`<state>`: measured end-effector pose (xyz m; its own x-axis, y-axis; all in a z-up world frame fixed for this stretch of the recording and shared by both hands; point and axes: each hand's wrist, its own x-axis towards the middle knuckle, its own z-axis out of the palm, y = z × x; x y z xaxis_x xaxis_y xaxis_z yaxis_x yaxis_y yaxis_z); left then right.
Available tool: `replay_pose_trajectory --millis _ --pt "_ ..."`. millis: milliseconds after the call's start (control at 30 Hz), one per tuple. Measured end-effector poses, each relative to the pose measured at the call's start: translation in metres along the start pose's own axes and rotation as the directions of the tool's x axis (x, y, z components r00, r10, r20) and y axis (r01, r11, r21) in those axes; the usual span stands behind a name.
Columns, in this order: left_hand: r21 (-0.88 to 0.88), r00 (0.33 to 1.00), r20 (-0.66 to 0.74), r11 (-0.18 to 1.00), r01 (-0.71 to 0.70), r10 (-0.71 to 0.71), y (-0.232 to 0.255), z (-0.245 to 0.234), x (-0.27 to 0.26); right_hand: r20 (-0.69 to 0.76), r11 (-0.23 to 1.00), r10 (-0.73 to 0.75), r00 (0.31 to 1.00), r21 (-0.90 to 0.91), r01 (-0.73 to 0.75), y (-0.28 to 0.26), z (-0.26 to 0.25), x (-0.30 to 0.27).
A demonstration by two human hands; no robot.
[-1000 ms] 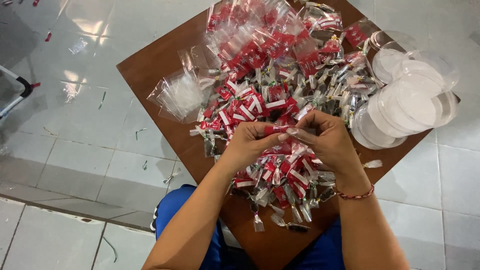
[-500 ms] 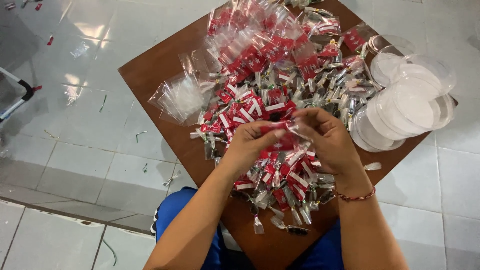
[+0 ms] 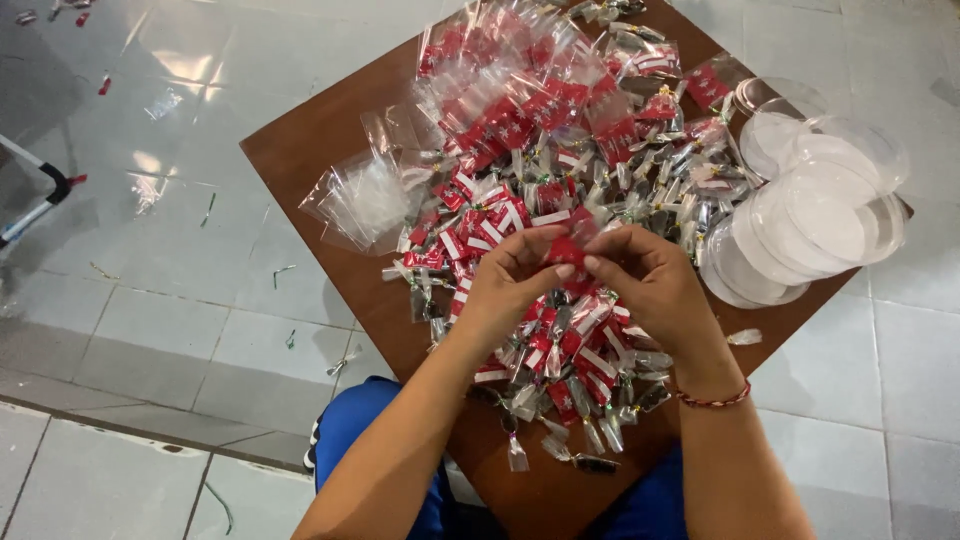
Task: Manually placing individual candies into small plastic bags for packaging from a large pile on a table.
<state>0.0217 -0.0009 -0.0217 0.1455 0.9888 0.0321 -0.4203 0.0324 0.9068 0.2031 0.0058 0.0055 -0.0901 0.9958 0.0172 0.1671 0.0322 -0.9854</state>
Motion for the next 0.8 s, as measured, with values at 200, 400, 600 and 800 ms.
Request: replay_pose_trajectory --millis 200,400,600,800 --pt "0.243 0.996 0.083 0.97 -0.006 -0.015 0.001 -0.024 0.006 0.168 0.996 0.011 0.986 -0.085 0.003 -0.003 0.001 0.0" --pt "0.242 0.998 0.067 0.97 -0.025 0.009 0.002 -0.024 0.007 0.16 1.0 0.017 0.987 -0.023 -0.013 -0.021 0.003 -0.004" --pt "0.282 0.992 0.118 0.959 -0.003 -0.032 0.009 -0.029 0.01 0.098 0.999 -0.035 0.995 0.006 0.034 -0.022 -0.003 -0.005" --pt "0.323 0.99 0.132 0.946 -0.002 -0.043 0.026 -0.027 0.008 0.146 0.999 -0.036 0.989 0.017 0.034 -0.026 -0.005 -0.007"
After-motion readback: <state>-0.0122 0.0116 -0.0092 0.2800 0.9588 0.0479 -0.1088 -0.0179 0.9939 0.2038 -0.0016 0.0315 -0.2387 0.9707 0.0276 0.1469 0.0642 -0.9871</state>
